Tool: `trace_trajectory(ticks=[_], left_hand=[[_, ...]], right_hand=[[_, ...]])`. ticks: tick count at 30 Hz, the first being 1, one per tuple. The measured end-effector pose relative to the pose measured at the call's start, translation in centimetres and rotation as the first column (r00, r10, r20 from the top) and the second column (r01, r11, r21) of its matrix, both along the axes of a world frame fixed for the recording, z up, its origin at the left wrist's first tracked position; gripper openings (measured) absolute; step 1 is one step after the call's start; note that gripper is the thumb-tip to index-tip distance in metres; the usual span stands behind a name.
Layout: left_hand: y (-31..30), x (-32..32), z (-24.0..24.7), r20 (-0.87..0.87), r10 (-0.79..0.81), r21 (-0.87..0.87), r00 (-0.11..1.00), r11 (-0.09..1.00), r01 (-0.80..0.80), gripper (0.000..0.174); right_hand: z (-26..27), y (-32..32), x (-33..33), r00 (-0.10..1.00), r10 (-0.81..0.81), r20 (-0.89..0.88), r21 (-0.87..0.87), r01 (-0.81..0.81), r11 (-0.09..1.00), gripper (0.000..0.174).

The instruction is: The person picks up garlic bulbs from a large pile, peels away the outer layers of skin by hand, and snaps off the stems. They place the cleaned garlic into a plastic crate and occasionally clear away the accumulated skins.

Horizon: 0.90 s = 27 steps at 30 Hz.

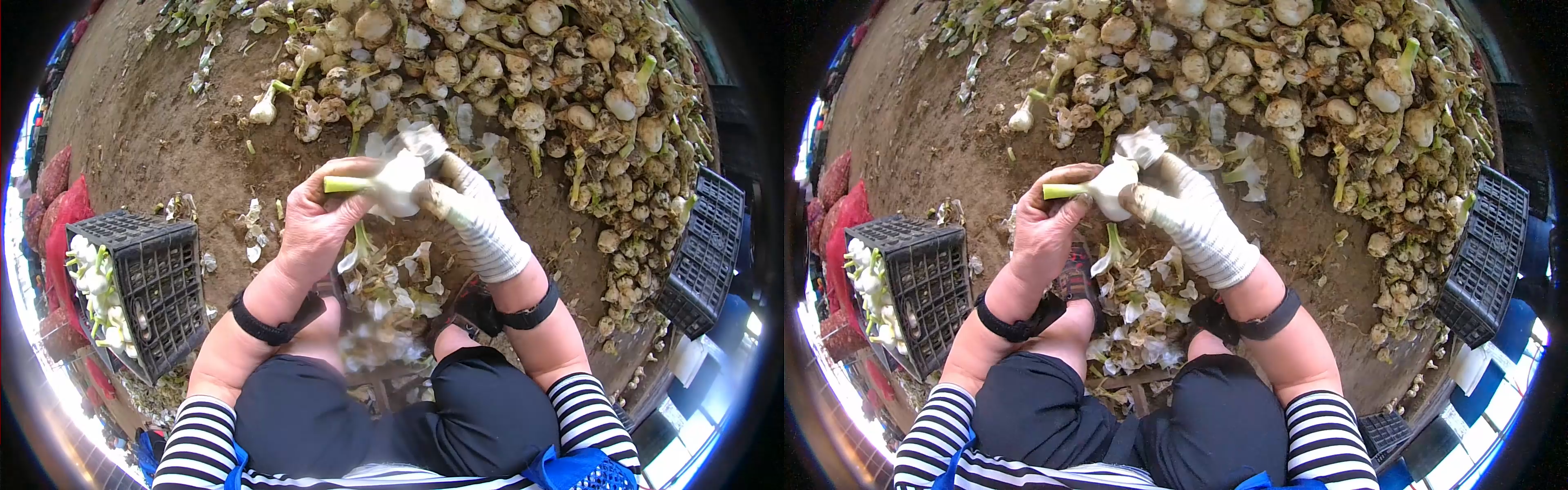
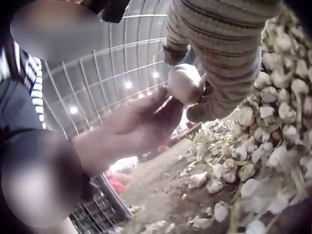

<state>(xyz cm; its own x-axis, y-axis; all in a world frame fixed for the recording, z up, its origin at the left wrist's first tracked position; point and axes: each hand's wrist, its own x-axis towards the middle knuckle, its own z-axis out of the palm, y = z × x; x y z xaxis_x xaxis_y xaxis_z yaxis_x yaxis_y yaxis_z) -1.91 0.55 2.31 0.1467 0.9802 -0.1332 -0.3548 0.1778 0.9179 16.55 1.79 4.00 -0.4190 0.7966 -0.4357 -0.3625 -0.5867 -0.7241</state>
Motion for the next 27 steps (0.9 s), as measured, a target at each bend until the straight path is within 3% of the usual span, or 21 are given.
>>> trace_trajectory(ticks=[2, 3, 4, 6, 7, 8, 10, 11, 12, 14, 15, 16, 17, 18, 20, 21, 22, 23, 24, 25, 27], left_hand=[[0.0, -0.1, 0.0, -0.278, 0.057, 0.270, 0.959, 0.963, 0.021, 0.024], [0.0, -0.3, 0.1, -0.364, 0.058, 0.335, 0.930, 0.939, 0.072, 0.025], [0.0, -0.3, 0.4, -0.363, 0.058, 0.336, 0.930, 0.939, 0.072, 0.025], [0.0, -0.3, 1.4, -0.181, -0.149, 0.190, 0.972, 0.965, 0.183, 0.029], [0.3, -0.5, 1.2, -0.040, -0.192, 0.153, 0.981, 0.969, 0.196, 0.036], [0.0, -0.1, 1.8, -0.099, -0.119, 0.020, 0.988, 0.992, 0.121, 0.036], [0.5, -0.2, 1.7, -0.502, -0.102, 0.124, 0.859, 0.974, 0.189, 0.032], [0.7, -0.2, 1.6, -0.593, -0.062, 0.247, 0.802, 0.935, 0.255, 0.029], [0.9, -0.2, 1.5, -0.672, -0.007, 0.356, 0.740, 0.874, 0.331, 0.027], [0.8, 0.2, 1.6, -0.676, 0.069, 0.402, 0.734, 0.870, 0.287, 0.019], [0.8, 0.3, 1.8, -0.735, 0.085, 0.403, 0.673, 0.853, 0.332, 0.016], [0.9, 0.3, 1.9, -0.789, 0.104, 0.401, 0.606, 0.834, 0.379, 0.012], [1.2, 0.3, 1.9, -0.810, 0.199, 0.445, 0.552, 0.822, 0.356, 0.008], [1.6, -0.3, 0.9, -0.797, 0.219, 0.451, 0.563, 0.836, 0.313, 0.007], [1.9, -1.0, -0.9, -0.606, 0.128, 0.135, 0.785, 0.989, -0.057, 0.013], [1.9, -1.1, -0.8, -0.651, 0.176, 0.192, 0.739, 0.979, -0.065, 0.030], [1.8, -1.0, -0.6, -0.650, 0.175, 0.192, 0.740, 0.979, -0.063, 0.030], [1.6, -0.9, -0.2, -0.535, 0.041, 0.115, 0.844, 0.993, 0.024, 0.037], [1.3, -0.8, 0.3, -0.396, -0.092, 0.052, 0.914, 0.991, 0.123, 0.044], [1.1, -0.4, 1.2, -0.128, -0.249, -0.096, 0.960, 0.966, 0.238, 0.053], [0.5, 0.0, 0.9, -0.151, -0.323, -0.023, 0.934, 0.946, 0.323, 0.031]], right_hand=[[0.2, -0.6, -0.7, 0.987, -0.145, -0.076, 0.172, 0.156, 0.973, 0.058], [-0.1, -0.7, -0.9, 0.986, -0.163, 0.025, 0.237, 0.153, 0.959, 0.058], [0.0, -0.7, -0.8, 0.986, -0.164, 0.026, 0.238, 0.153, 0.959, 0.058], [0.1, -0.5, -0.2, 0.983, -0.185, 0.017, 0.143, 0.180, 0.973, 0.058], [-0.3, -0.3, 0.4, 0.983, -0.168, 0.068, 0.198, 0.152, 0.968, 0.056], [-0.2, -0.4, 0.9, 0.984, -0.162, 0.069, 0.194, 0.146, 0.970, 0.056], [-0.1, -0.7, 1.4, 0.968, -0.025, 0.248, 0.310, -0.055, 0.949, 0.051], [-0.3, -0.8, 1.4, 0.945, -0.034, 0.325, 0.418, -0.111, 0.902, 0.047], [-0.4, -0.8, 1.6, 0.945, -0.026, 0.326, 0.414, -0.118, 0.902, 0.047], [-0.6, -0.7, 2.1, 0.903, 0.042, 0.427, 0.477, -0.265, 0.838, 0.047], [0.1, -0.8, 1.9, 0.933, 0.107, 0.343, 0.342, -0.231, 0.911, 0.052], [-0.1, -1.0, 2.2, 0.933, 0.109, 0.344, 0.341, -0.232, 0.911, 0.052], [-0.5, -1.3, 2.7, 0.980, 0.142, 0.141, 0.237, -0.172, 0.956, 0.056], [-0.8, -1.6, 3.0, 0.987, 0.144, -0.071, 0.118, -0.135, 0.984, 0.060], [-1.2, -1.9, 2.3, 0.986, 0.060, -0.153, 0.091, -0.046, 0.995, 0.067], [-1.3, -1.8, 2.2, 0.987, 0.009, -0.162, 0.098, 0.008, 0.995, 0.068], [-1.4, -1.7, 2.2, 0.984, -0.042, -0.171, 0.107, 0.061, 0.992, 0.069], [-1.8, -1.7, 2.4, 0.986, -0.040, -0.165, 0.106, 0.058, 0.993, 0.070], [-1.8, -1.7, 2.5, 0.985, -0.040, -0.165, 0.106, 0.058, 0.993, 0.070], [-1.8, -1.6, 2.6, 0.983, -0.023, -0.182, 0.088, 0.039, 0.995, 0.071], [-2.2, -1.6, 2.5, 0.972, -0.019, -0.234, 0.072, 0.037, 0.997, 0.071]])
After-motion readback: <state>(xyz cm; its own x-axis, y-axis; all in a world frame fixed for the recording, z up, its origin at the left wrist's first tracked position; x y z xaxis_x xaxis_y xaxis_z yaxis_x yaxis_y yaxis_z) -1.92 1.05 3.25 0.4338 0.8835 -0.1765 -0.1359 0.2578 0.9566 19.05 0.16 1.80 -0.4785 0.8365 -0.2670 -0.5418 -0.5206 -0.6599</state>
